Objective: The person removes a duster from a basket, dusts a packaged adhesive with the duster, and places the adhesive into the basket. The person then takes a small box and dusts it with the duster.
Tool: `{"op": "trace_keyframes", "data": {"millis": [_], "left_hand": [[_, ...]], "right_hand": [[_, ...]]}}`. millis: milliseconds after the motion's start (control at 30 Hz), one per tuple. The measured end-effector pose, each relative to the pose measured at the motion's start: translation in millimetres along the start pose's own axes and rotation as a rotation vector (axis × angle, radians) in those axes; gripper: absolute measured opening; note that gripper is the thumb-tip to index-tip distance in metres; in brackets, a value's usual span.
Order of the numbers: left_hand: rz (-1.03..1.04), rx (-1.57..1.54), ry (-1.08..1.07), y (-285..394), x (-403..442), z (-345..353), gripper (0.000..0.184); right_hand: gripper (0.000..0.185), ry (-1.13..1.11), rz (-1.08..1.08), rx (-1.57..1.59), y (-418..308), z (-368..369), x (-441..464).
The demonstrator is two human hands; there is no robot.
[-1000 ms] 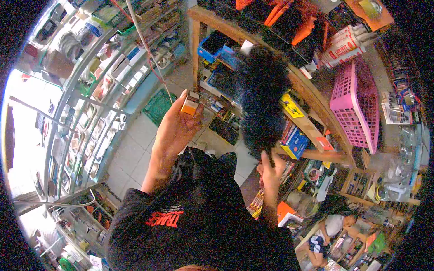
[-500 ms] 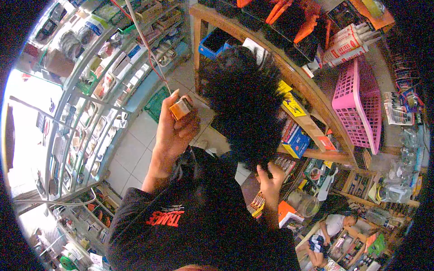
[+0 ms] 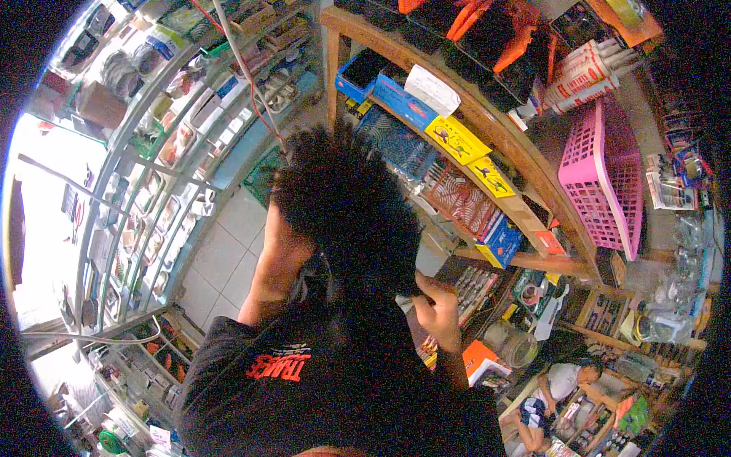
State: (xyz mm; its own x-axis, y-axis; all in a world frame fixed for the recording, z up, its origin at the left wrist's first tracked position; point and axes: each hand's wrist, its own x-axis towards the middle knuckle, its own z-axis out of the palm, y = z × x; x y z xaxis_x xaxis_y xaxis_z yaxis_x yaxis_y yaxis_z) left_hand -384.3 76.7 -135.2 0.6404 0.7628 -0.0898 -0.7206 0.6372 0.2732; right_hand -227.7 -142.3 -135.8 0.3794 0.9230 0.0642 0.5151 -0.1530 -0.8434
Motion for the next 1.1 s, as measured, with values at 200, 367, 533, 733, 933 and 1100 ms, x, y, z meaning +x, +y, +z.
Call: {"op": "trace_keyframes", "data": {"millis": [200, 367, 533, 733, 933, 1100], "left_hand": [[-0.013, 0.126, 0.2, 3.0, 1.8, 9.9, 0.047], [0.064, 0.024, 0.057, 1.8, 1.1, 10.1, 0.041], [0.124, -0.061, -0.087, 2.6, -0.6, -0.3, 0.033], [0.3, 0.684, 0.081, 9.2, 4.0, -11.6, 0.027], [0.267, 0.625, 0.138, 11.0, -6.2, 9.0, 0.031], [0.343, 0.705, 0.055, 8.4, -11.3, 13.3, 0.034]], "right_hand": [[0.034, -0.078, 0.078, -0.014, 11.5, -1.0, -1.0], [0.036, -0.102, -0.006, -0.009, 9.1, -7.8, -0.2], [0.037, -0.137, -0.038, 0.042, 16.8, -10.3, -2.7], [0.035, -0.202, 0.026, 0.005, 5.0, -15.5, -5.7], [0.034, -0.224, 0.081, -0.021, 10.0, -18.8, -11.2], [0.036, -0.226, 0.039, -0.024, 11.0, -20.9, -16.0]]}}
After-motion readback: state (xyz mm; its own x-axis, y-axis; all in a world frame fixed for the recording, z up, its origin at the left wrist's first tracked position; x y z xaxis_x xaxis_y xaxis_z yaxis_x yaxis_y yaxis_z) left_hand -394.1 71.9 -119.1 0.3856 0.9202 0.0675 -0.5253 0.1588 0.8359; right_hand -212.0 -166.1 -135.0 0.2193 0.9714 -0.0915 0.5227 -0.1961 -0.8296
